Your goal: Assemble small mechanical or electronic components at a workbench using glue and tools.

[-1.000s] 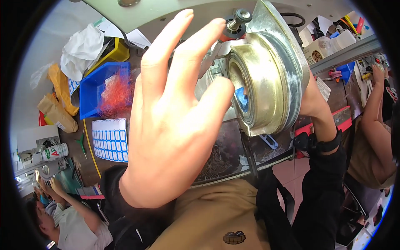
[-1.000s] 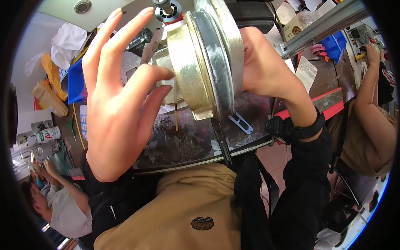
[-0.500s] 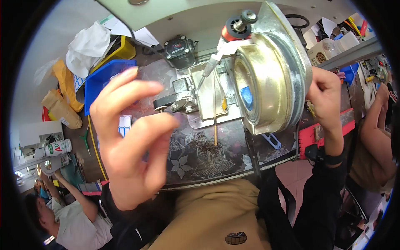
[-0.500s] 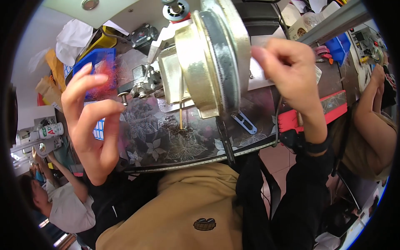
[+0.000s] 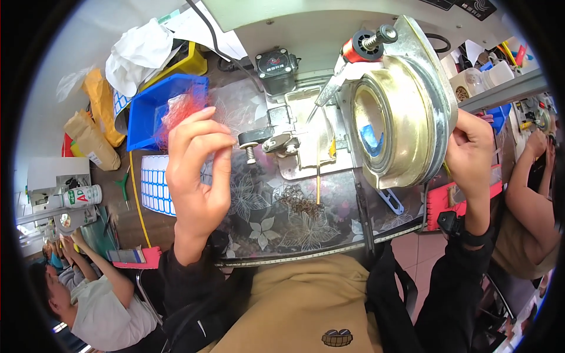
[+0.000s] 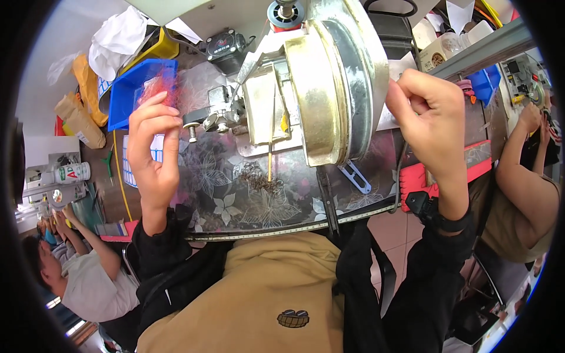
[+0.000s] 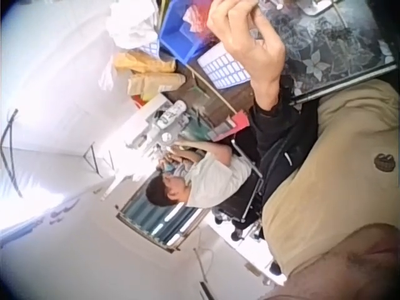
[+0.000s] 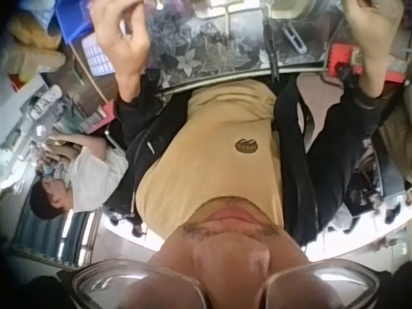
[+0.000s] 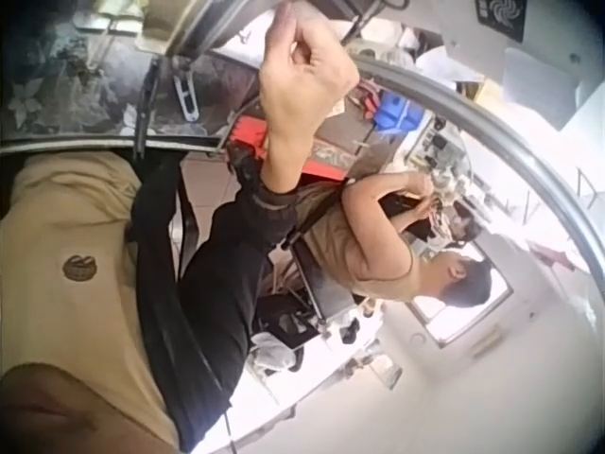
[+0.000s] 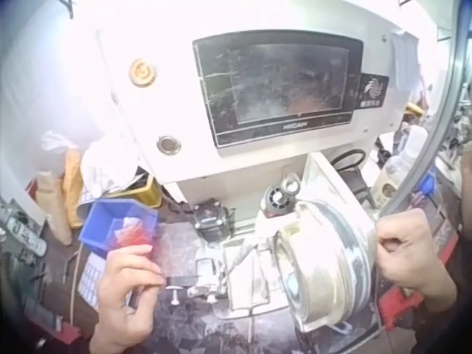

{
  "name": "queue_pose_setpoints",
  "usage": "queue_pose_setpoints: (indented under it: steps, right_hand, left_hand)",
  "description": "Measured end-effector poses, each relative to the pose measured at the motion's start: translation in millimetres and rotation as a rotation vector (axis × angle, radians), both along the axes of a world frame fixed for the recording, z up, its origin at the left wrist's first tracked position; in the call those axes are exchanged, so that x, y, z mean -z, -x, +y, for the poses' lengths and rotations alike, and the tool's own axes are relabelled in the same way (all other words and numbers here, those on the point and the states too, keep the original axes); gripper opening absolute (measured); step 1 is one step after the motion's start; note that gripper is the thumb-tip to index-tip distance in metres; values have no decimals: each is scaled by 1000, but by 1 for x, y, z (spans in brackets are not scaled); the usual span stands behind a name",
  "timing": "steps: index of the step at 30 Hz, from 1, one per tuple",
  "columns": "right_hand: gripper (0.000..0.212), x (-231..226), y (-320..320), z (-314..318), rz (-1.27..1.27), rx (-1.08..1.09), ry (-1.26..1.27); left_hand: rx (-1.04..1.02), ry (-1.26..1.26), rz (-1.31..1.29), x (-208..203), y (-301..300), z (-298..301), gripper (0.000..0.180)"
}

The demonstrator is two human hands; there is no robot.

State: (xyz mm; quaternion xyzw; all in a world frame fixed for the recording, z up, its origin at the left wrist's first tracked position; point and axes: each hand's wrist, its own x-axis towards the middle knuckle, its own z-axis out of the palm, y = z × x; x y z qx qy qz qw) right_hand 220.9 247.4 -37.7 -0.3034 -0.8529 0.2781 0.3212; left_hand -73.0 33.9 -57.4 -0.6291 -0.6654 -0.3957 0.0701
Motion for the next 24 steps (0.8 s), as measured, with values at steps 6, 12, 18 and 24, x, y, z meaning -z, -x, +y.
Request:
queue_pose_setpoints:
  steps: [6, 12, 18, 24]
  right_hand:
    - [25, 7, -4, 3, -80, -18, -134]
    - [22, -5, 5, 0, 29, 50, -239]
    - [19, -3, 0, -4, -20, 14, -225]
    - [13, -2, 1, -2, -7, 16, -231]
  left_hand:
    - [41, -32, -56, 4, -2, -1, 15]
    - [70, -147, -142, -1, -1, 1, 15]
    - [116, -160, -130, 0, 2, -4, 16]
    - [125, -177, -176, 9, 3, 2, 15]
